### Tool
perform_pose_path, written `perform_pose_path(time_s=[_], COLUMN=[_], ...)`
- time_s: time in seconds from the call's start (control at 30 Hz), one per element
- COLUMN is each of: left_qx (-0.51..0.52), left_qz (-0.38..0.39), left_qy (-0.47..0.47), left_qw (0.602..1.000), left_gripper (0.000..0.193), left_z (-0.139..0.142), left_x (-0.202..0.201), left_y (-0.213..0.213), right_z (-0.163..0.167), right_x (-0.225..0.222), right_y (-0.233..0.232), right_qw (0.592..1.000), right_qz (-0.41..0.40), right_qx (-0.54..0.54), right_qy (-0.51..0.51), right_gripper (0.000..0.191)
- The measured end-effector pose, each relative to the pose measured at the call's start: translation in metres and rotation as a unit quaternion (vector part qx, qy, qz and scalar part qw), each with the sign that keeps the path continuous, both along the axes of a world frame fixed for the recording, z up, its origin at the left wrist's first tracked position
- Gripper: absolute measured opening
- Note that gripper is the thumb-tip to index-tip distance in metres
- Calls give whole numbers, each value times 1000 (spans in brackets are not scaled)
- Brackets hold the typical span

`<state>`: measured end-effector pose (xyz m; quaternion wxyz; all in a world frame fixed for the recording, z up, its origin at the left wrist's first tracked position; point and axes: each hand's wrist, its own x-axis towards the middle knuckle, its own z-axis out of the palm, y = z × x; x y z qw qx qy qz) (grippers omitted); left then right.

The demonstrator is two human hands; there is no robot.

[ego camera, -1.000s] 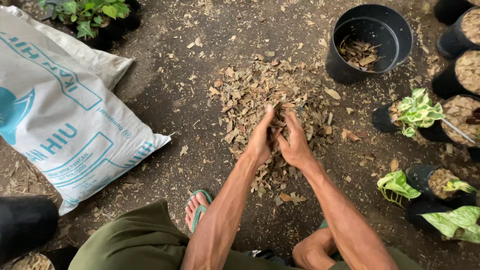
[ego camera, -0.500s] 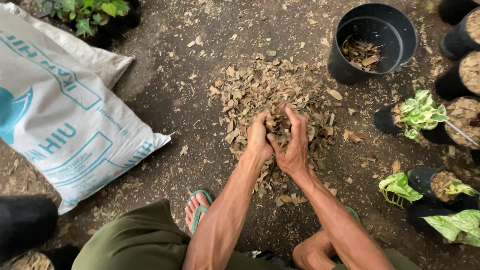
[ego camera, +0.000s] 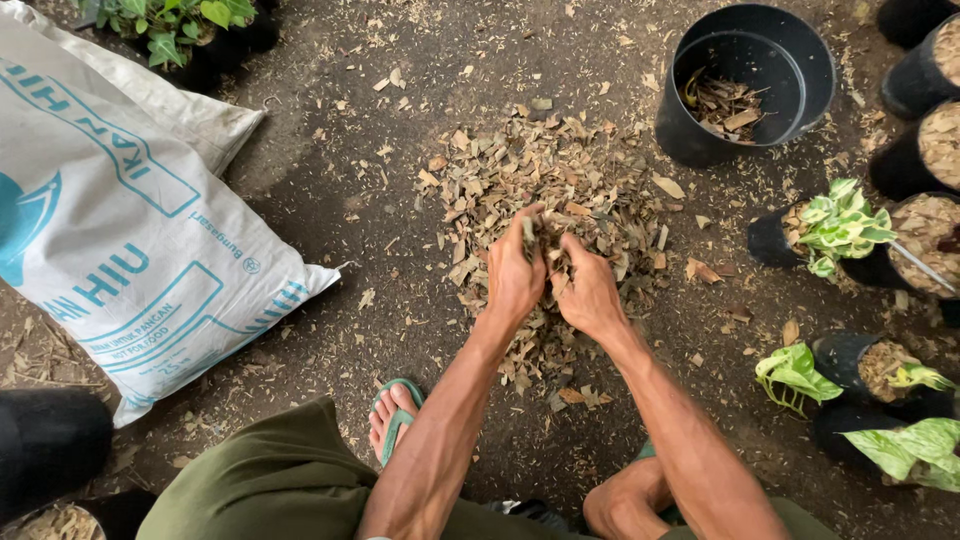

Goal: The person sits on the ground sorting through a pile of dry leaves, picking pieces by hand and placing handfuls of leaves into a woven sack. They continue gathering and transferring leaves from the ground pile into the sack throughout the episode.

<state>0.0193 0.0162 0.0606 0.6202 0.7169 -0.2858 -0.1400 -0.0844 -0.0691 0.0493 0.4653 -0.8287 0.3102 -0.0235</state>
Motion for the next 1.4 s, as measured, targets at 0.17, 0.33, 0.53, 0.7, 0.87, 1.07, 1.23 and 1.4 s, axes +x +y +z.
perform_pose_path(time_s=[0.17,0.33,0.53,0.7,0.87,1.07,1.23,1.4], left_qx=[216,86,24,18,-179,-137,-9,59], left_qz=[-43,-90,-62,16,35,73,112,127], left_qy=[212,152,185,307,496,647,395,163], left_qw=[952,981,981,951,849,747,912,977], left_gripper=[44,68,71,36,30,33,32,19], left_z=[4,-6,-7,-9,-9,2,-3,-10], left_x=[-4,-18,-19,-16,-12,-11,-13,-12], left_y=[9,3,-2,-10,-12,-15,-13,-11], right_z=[36,49,56,65,47,6,-9,-11], right_x=[-1,1,-5,0,-1,1,8,10], right_y=[-13,-21,-22,-19,-12,7,6,-7], right_qw=[994,991,996,980,959,965,976,978], right_qz=[29,-46,59,38,76,-16,-73,-27], right_qx=[-53,-59,-27,144,-201,-97,14,8], right_qy=[86,108,-69,-132,-185,-245,-207,-206], right_gripper=[40,30,72,73,60,25,11,8])
